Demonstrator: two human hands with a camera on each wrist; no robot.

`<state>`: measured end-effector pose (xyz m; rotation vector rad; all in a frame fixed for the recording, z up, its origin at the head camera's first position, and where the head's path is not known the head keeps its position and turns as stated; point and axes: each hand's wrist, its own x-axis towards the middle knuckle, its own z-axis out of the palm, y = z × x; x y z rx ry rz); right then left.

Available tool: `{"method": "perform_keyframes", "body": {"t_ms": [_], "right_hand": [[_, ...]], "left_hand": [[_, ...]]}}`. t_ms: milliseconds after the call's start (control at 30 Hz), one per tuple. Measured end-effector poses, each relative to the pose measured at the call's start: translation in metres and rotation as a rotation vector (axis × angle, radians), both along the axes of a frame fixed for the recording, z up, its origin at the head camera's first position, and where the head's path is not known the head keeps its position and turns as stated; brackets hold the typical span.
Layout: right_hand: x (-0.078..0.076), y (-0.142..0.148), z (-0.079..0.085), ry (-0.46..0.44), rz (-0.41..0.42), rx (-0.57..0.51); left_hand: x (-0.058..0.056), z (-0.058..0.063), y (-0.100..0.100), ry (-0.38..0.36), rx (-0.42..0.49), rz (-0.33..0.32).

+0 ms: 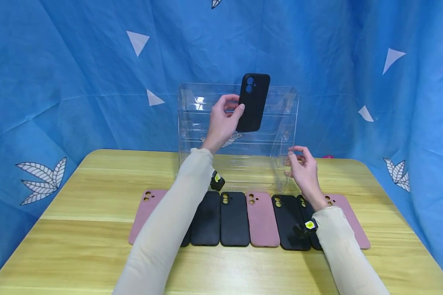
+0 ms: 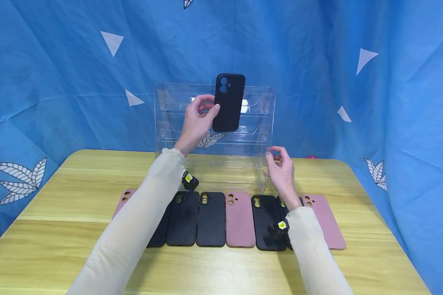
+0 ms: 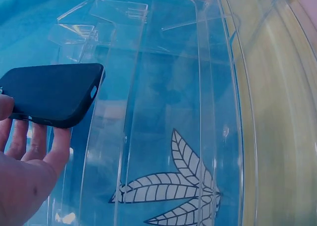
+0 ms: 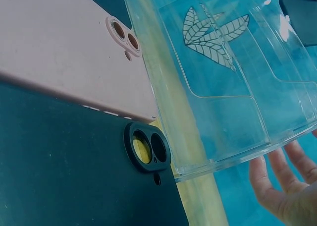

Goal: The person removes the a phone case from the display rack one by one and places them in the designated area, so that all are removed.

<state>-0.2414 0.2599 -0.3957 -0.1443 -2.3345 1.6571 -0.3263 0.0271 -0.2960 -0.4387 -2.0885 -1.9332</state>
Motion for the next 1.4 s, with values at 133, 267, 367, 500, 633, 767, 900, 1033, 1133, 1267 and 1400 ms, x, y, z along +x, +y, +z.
{"method": "perform_keyframes", "body": {"t_ms": [133,267,367,500,633,767,900,1033,1133,1267,1400], "right_hand": [[-0.001,0.000,0.000,-0.004,-0.003,0.005],[-0.001,0.000,0.000,-0.006,-0.003,0.008],[-0.001,0.001,0.000,-0.005,-0.002,0.007],[-0.003,0.001,0.000,-0.004,0.001,0.002],[-0.004,0.001,0.000,-0.003,0.005,0.002],[-0.004,0.002,0.000,-0.007,0.006,0.007],[-0.004,0.001,0.000,-0.012,0.003,0.004],[-0.004,0.001,0.000,-0.012,0.003,0.004],[-0.004,0.001,-0.001,-0.013,0.000,0.006],[-0.004,0.001,-0.001,-0.013,-0.001,0.008],[-0.003,0.001,-0.001,-0.011,-0.005,0.013]], "left_hand": [[0.002,0.000,-0.003,-0.008,0.057,-0.034],[0.003,-0.001,-0.005,-0.020,0.102,-0.070],[0.005,-0.002,-0.008,-0.028,0.131,-0.097],[0.009,-0.003,-0.012,-0.034,0.164,-0.121],[0.012,-0.005,-0.018,-0.034,0.181,-0.132],[0.014,-0.008,-0.025,-0.035,0.168,-0.135],[0.017,-0.011,-0.031,-0.044,0.166,-0.142],[0.020,-0.013,-0.038,-0.057,0.176,-0.143],[0.023,-0.014,-0.044,-0.062,0.167,-0.131],[0.026,-0.016,-0.052,-0.062,0.148,-0.113],[0.030,-0.018,-0.059,-0.061,0.136,-0.101]]}}
